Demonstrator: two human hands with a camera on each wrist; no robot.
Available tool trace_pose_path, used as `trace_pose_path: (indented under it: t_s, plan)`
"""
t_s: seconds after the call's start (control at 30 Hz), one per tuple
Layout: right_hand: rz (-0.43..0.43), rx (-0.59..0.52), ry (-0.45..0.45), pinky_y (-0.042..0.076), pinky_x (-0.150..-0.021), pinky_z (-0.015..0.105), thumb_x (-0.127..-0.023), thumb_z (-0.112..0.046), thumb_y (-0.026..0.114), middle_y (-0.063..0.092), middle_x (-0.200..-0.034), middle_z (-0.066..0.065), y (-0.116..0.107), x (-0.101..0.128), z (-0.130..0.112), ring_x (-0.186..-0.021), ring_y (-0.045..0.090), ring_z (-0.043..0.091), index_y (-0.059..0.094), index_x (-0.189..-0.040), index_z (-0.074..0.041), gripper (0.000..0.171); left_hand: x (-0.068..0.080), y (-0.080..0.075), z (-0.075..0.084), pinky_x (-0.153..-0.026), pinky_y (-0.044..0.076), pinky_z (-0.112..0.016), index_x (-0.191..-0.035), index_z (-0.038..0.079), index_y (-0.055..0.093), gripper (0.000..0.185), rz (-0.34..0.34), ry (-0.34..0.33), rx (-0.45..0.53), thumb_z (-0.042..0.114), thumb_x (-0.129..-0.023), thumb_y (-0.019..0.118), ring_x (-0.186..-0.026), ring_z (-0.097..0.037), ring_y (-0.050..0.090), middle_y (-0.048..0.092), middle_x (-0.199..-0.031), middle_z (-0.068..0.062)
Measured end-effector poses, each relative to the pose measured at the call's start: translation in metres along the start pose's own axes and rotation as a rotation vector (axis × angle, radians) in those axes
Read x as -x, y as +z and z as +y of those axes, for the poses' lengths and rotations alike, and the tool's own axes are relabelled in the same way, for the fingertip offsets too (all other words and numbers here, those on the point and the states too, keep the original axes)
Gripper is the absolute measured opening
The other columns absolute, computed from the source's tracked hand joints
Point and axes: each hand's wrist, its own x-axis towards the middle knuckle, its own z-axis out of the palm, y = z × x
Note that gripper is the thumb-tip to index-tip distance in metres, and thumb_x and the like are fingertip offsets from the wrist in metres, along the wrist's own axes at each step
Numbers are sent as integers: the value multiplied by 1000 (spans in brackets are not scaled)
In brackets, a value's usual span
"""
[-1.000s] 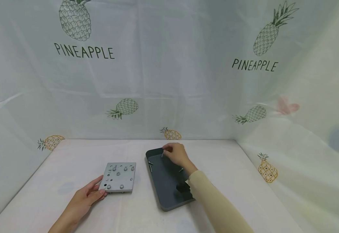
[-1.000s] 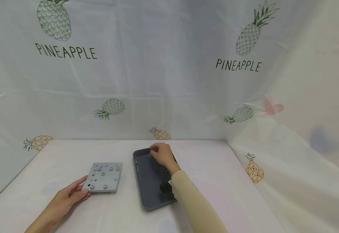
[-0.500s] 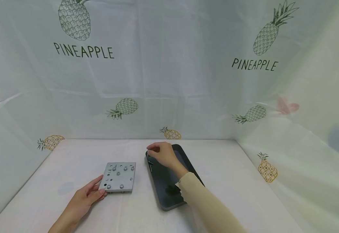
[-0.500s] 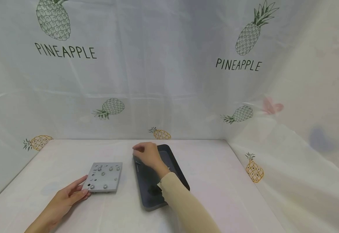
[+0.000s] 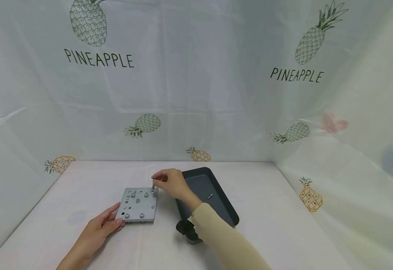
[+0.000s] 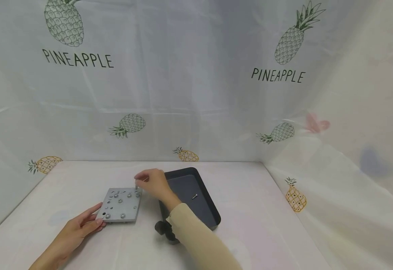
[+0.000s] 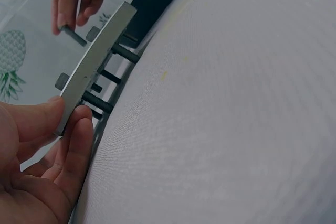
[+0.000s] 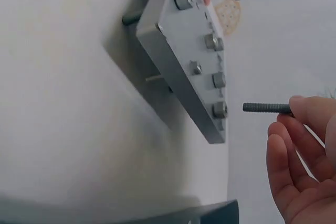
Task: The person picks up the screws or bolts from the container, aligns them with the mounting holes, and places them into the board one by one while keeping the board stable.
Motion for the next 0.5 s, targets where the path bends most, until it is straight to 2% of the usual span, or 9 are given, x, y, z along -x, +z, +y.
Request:
trace_pose_path:
  t_s: [0.2, 0.5]
  plan:
    - [-7, 4, 18, 54, -71, 16, -99, -15, 76, 77, -100, -7, 8, -1, 0, -84, 62, 1, 82, -113, -14, 15, 0, 1, 2, -92, 63, -25, -166, 7, 34, 70, -1, 1, 19, 14, -106, 68, -110, -15, 73, 57, -149, -25]
    - [-14, 13, 27, 54, -71, 16, -99, -14, 76, 77, -99, -7, 12, 0, 4, -84, 63, 1, 83, -112, -14, 14, 2, 1, 0, -92, 62, -24, -166, 7, 34, 70, 0, 12, 11, 14, -105, 68, -109, -13, 73, 58, -146, -24]
